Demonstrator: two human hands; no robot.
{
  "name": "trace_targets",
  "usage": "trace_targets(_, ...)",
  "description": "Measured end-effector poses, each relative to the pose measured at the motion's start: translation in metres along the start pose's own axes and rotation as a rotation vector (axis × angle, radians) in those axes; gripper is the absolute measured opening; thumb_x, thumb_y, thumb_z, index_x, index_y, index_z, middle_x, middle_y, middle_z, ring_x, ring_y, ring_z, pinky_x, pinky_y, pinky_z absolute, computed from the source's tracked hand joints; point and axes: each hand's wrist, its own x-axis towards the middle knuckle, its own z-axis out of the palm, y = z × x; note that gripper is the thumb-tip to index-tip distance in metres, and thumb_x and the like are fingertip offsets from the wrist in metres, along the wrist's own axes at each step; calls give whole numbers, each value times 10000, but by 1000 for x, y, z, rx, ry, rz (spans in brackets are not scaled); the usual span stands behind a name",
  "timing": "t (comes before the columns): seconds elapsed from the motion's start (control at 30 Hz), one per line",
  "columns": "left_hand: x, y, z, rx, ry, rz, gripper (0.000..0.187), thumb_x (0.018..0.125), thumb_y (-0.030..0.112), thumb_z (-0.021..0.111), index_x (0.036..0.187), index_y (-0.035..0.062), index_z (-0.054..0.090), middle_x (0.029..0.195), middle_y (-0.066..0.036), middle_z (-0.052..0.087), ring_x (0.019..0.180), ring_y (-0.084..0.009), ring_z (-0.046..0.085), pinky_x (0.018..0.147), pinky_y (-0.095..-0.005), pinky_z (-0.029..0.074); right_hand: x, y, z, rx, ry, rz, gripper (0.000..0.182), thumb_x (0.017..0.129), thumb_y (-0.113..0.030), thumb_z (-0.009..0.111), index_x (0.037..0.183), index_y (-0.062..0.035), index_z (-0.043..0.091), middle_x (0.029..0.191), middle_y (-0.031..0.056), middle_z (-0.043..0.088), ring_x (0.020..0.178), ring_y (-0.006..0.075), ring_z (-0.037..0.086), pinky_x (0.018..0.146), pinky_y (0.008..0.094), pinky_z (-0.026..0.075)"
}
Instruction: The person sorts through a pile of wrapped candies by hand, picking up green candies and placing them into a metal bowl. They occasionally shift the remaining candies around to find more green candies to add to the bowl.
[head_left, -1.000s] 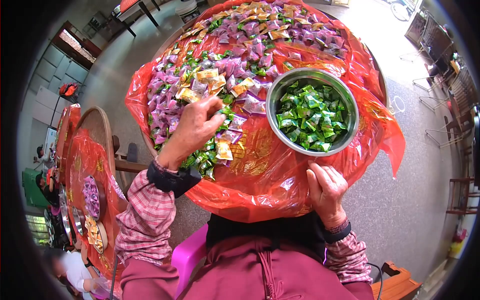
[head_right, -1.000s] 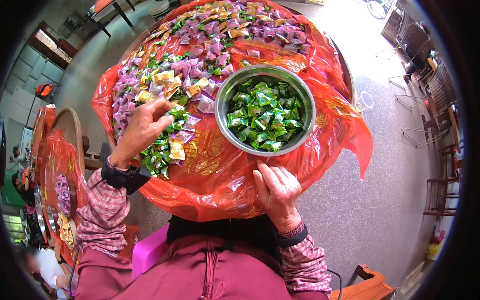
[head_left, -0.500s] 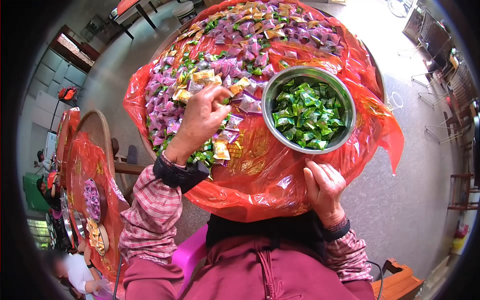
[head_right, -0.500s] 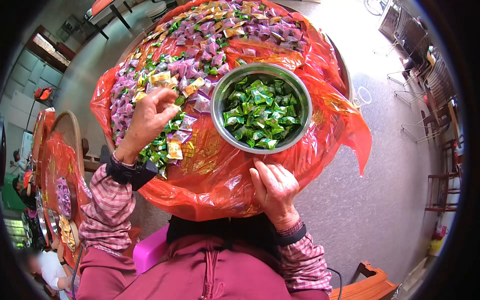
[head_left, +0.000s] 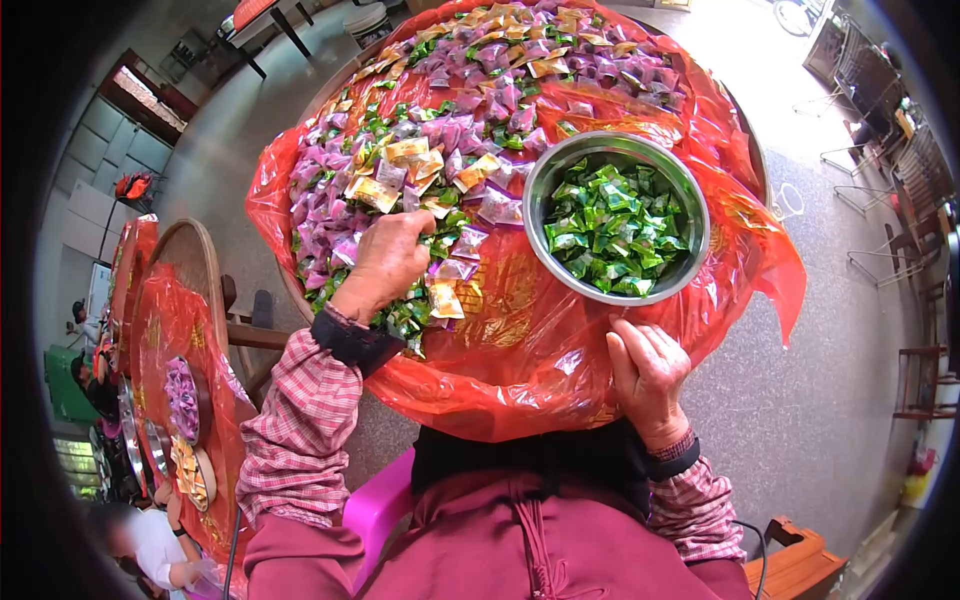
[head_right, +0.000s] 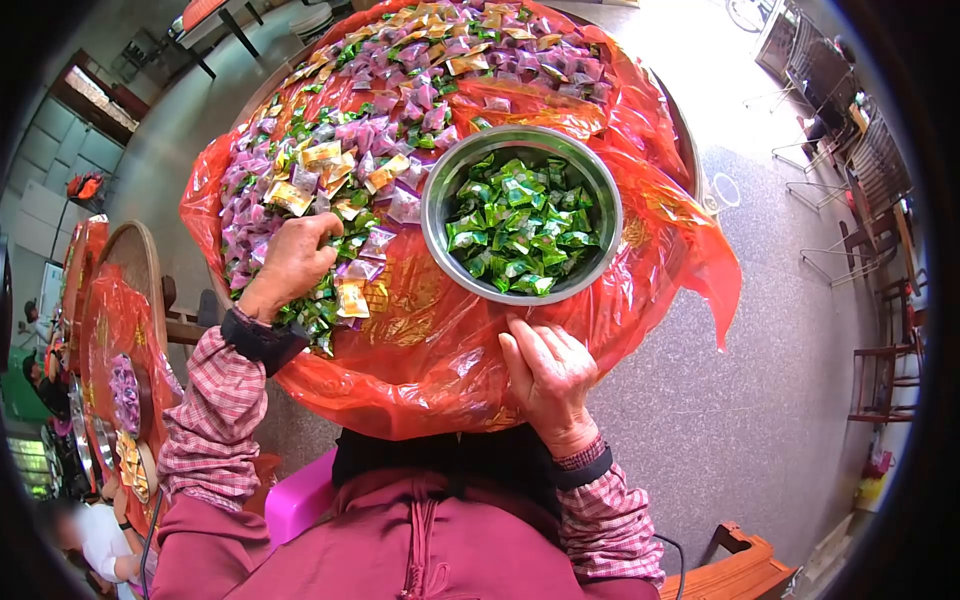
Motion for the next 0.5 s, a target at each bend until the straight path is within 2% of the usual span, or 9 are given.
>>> trace_targets(0.07, -2, 4, -14, -136, 0, -118, 196, 822, 92, 615, 985, 1, 673, 772, -185, 666, 717, -313, 675, 674, -424, 509, 0, 1, 0, 2, -1, 4, 176, 870, -51, 765, 1027, 17, 722, 823, 126, 707, 714, 289, 688, 653, 382, 551)
trace_targets(0.1, -2, 3, -17, -186, 38, -102, 177, 826, 51, 596, 968, -6, 684, 701, -119, 629, 635, -198, 613, 624, -353, 477, 0, 1, 0, 1, -3, 5, 175, 870, -50, 765, 1025, 18, 722, 822, 126, 706, 713, 289, 688, 652, 383, 551)
trace_targets(0.2, 2, 9, -27, -273, 102, -58, 174, 834, 45, 593, 974, -14, 677, 690, -64, 615, 640, -135, 579, 620, -326, 466, 0, 0, 0, 4, 3, 3, 174, 871, -50, 763, 1026, 18, 722, 824, 128, 707, 714, 290, 688, 651, 385, 551)
trace_targets(0.23, 4, 15, -35, -331, 14, -113, 161, 863, 45, 593, 988, -11, 678, 748, -18, 645, 678, -85, 566, 624, -300, 460, -1, 1, 0, 4, 4, 2, 174, 871, -50, 763, 1026, 18, 722, 824, 128, 707, 714, 290, 688, 651, 385, 551)
trace_targets(0.33, 18, 38, -35, -576, 12, -43, 152, 901, 45, 585, 1009, -2, 681, 830, 9, 671, 719, -62, 567, 634, -263, 462, -1, 1, 0, -3, 0, 1, 173, 872, -49, 763, 1026, 18, 722, 828, 129, 709, 716, 291, 689, 653, 386, 551)
trace_targets(0.37, 23, 48, -39, -699, -72, -36, 193, 943, 36, 594, 1113, 18, 685, 915, 15, 695, 779, -62, 601, 687, -243, 501, -1, 0, 0, -4, -2, 3, 174, 871, -50, 764, 1026, 18, 722, 832, 130, 710, 719, 291, 690, 655, 385, 553)
trace_targets(0.4, 27, 59, -40, -700, -70, -36, 193, 943, 36, 594, 1113, 18, 685, 915, 15, 695, 779, -62, 601, 687, -243, 501, 0, 0, 0, -6, -4, 4, 175, 870, -50, 766, 1026, 17, 721, 836, 131, 712, 723, 291, 692, 658, 385, 554)
trace_targets(0.47, 35, 80, -41, -1116, -120, 83, 273, 959, 21, 618, 1227, 32, 663, 977, 0, 708, 852, -63, 627, 762, -239, 532, -1, 1, 0, -8, 1, -1, 179, 870, -51, 767, 1029, 18, 720, 838, 131, 713, 725, 292, 693, 660, 384, 555)
trace_targets(0.5, 36, 87, -46, -1142, -114, 118, 338, 958, 9, 643, 1295, 35, 637, 1021, -15, 712, 904, -72, 643, 819, -251, 542, -1, 1, 1, -9, 7, -4, 184, 869, -52, 767, 1032, 18, 719, 841, 132, 714, 728, 293, 695, 662, 383, 557)
